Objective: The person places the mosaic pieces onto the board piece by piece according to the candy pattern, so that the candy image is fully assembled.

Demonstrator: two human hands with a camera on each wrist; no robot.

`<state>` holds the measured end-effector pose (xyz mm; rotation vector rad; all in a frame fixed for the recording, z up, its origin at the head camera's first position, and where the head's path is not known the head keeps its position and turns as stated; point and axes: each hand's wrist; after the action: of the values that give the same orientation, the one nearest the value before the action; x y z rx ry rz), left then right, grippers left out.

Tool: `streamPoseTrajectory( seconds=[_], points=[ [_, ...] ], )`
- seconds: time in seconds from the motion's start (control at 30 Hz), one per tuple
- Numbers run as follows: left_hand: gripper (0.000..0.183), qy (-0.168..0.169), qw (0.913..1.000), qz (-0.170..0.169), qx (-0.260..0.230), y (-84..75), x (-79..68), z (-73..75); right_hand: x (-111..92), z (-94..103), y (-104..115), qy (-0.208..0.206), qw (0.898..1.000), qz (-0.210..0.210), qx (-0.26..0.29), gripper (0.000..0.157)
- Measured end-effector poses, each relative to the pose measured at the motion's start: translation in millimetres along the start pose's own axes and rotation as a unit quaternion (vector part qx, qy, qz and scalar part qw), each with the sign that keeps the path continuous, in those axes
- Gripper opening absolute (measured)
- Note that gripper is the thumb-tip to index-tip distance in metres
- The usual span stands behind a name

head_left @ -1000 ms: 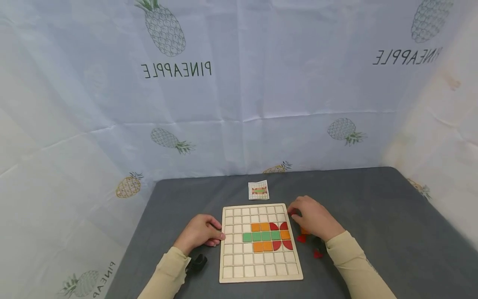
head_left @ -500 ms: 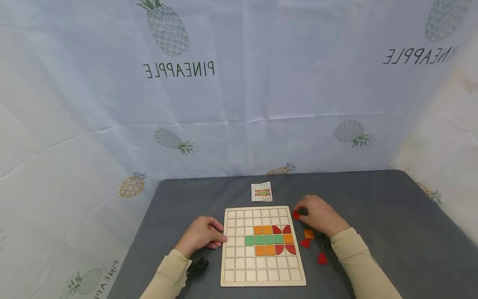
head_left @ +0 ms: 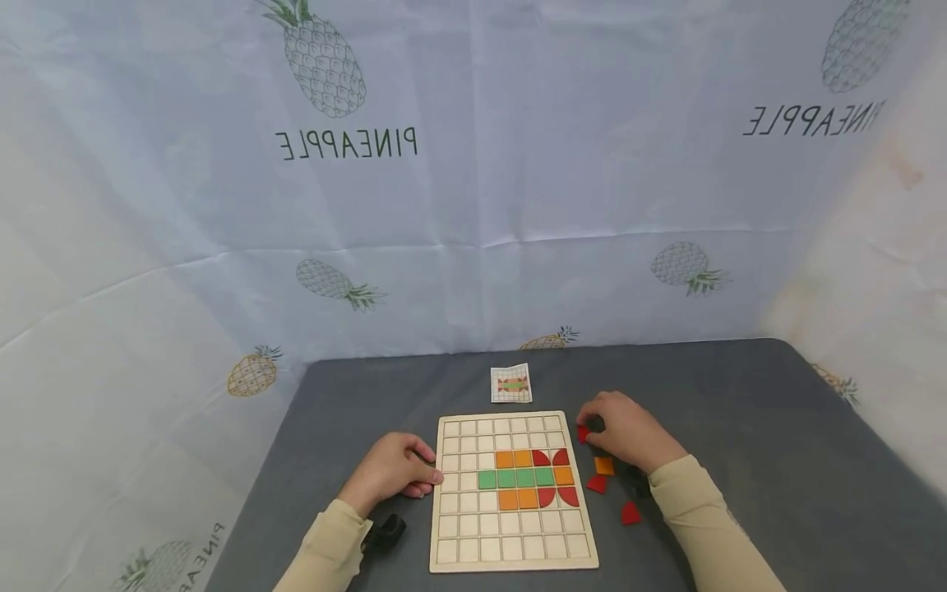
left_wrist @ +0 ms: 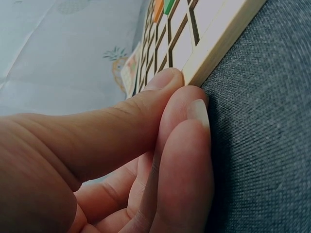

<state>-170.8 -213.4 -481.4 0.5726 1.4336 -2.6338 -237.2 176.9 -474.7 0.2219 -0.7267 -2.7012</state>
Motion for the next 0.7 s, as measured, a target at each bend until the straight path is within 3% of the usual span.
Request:
streamPoseTrajectory(
  seconds=[0.3,0.57,0.7],
  points=[
    [0.039,-0.005,1.0,0.004,-0.004,0.0,-1.1,2.2,5.5,2.0,-0.4,0.0,1.0,0.003,-0.001,0.02],
    [0.034,0.012,0.9996,-0.02,-0.016,1.4,0.4,-0.9,-4.4,4.1,-2.7,-0.001,1.0,0.004,0.002,0.018],
    [0.033,0.008,0.9997,-0.016,-0.014,2.1,-0.3,-0.4,-3.1,3.0,-1.9,-0.006,1.0,0.006,0.005,0.019]
  ],
)
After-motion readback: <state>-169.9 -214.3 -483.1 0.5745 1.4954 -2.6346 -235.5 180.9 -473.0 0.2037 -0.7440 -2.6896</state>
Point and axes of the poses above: each hand's wrist, its own x-axis towards the middle knuckle, its own z-axis out of the back of the hand, y = z × x, and after that the axes turned 6 degrees about x, right-handed
